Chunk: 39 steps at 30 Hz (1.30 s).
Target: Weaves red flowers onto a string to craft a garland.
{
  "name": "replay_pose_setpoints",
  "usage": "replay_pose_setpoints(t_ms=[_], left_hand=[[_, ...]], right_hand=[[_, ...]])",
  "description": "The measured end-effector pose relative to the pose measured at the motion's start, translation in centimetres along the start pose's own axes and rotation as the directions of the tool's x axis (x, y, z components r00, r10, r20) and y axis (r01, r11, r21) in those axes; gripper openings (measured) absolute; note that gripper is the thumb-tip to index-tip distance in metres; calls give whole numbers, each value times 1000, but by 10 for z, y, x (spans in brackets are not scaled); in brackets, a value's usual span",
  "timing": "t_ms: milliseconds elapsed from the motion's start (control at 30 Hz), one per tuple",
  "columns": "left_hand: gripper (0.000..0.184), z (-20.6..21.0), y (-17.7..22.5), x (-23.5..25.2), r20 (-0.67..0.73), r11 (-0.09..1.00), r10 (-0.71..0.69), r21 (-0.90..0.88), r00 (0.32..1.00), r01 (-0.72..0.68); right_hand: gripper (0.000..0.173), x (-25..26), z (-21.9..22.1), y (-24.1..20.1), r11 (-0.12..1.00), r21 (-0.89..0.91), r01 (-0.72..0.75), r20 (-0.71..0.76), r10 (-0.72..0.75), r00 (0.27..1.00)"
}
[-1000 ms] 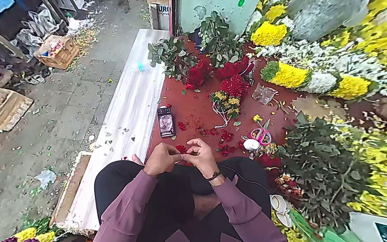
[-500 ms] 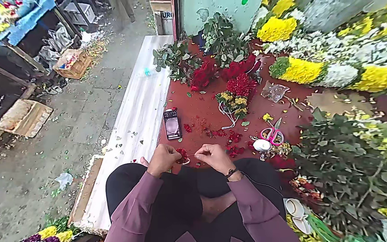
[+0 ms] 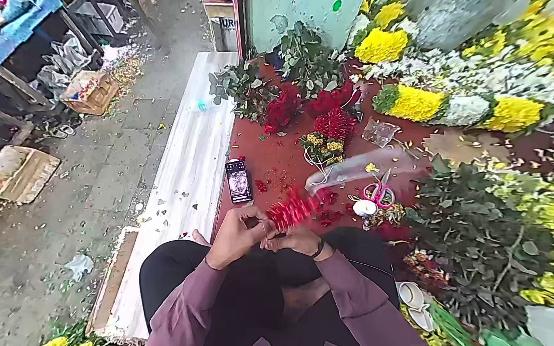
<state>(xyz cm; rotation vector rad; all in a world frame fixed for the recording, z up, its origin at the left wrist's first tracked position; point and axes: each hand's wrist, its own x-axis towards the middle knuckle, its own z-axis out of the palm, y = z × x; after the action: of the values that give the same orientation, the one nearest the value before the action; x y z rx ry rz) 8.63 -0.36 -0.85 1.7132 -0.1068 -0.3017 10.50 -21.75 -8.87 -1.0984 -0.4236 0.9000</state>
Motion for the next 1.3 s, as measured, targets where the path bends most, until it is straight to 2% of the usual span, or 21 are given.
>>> replay_pose_setpoints(t_ms=[67,100,167,233,333,400,467,533,567,667,733,767,800,833,933,1000,1133,1233,1300], left_hand=[[18,-1,-12,-1,-196,974,-28,215,980,71],[17,-4,-15,-2,-231,951,-67,280,971,132],[16,-13,-16,-7,-178,913,-185,333,967,236],[16,-20,-12,-10,-37,893,-314,327,949,308],[15,-19,-6,-12,133,864,-404,382,905,329],[15,-15,-8,-11,166,841,-423,438,891,317],[16,-14,-11,-10,145,808,-455,483,879,338],[17,-14,-14,-8,91,766,-491,518,866,380],[17,-14,-16,-8,72,751,-509,525,858,401],[17,-12,-24,-7,69,712,-550,559,832,425],[18,-10,-28,-7,79,688,-576,585,814,430],[18,-11,-29,-7,81,682,-583,589,808,433],[18,-12,-29,-7,78,681,-582,590,809,433],[17,-13,-28,-8,74,682,-581,589,811,435],[17,-15,-25,-9,71,694,-564,580,823,426],[17,-12,-24,-8,90,723,-527,570,845,390],[18,-6,-25,-7,115,729,-520,576,847,370],[19,-4,-29,-8,105,712,-538,588,836,384],[19,-4,-33,-7,92,698,-549,597,831,395]], right_hand=[[10,0,3,-5,984,-108,143,22,-141,990],[11,-1,3,-10,973,-151,176,3,-178,984],[12,-4,-4,-18,954,-220,203,-54,-220,974],[11,-9,-17,-22,950,-242,197,-101,-227,969],[11,-15,-30,-24,964,-236,120,-107,-149,983],[11,-8,-37,-26,970,-240,26,-102,-52,993],[15,10,-47,-24,943,-302,-137,-134,100,986],[22,45,-63,-18,803,-484,-347,-237,261,936],[22,67,-72,-9,694,-585,-420,-325,273,905],[26,136,-98,38,378,-745,-550,-569,71,819],[34,165,-110,69,260,-763,-592,-609,19,793],[29,171,-115,81,254,-759,-599,-618,7,786],[19,173,-120,89,288,-745,-602,-633,-16,774],[14,169,-123,90,370,-715,-593,-649,-35,760],[17,148,-131,62,717,-506,-479,-698,-14,716],[21,116,-126,40,841,-343,-419,-715,55,697],[23,63,-124,26,888,-183,-423,-718,173,674],[27,53,-124,36,870,-194,-453,-739,175,651],[33,55,-123,43,839,-195,-508,-722,228,653]])
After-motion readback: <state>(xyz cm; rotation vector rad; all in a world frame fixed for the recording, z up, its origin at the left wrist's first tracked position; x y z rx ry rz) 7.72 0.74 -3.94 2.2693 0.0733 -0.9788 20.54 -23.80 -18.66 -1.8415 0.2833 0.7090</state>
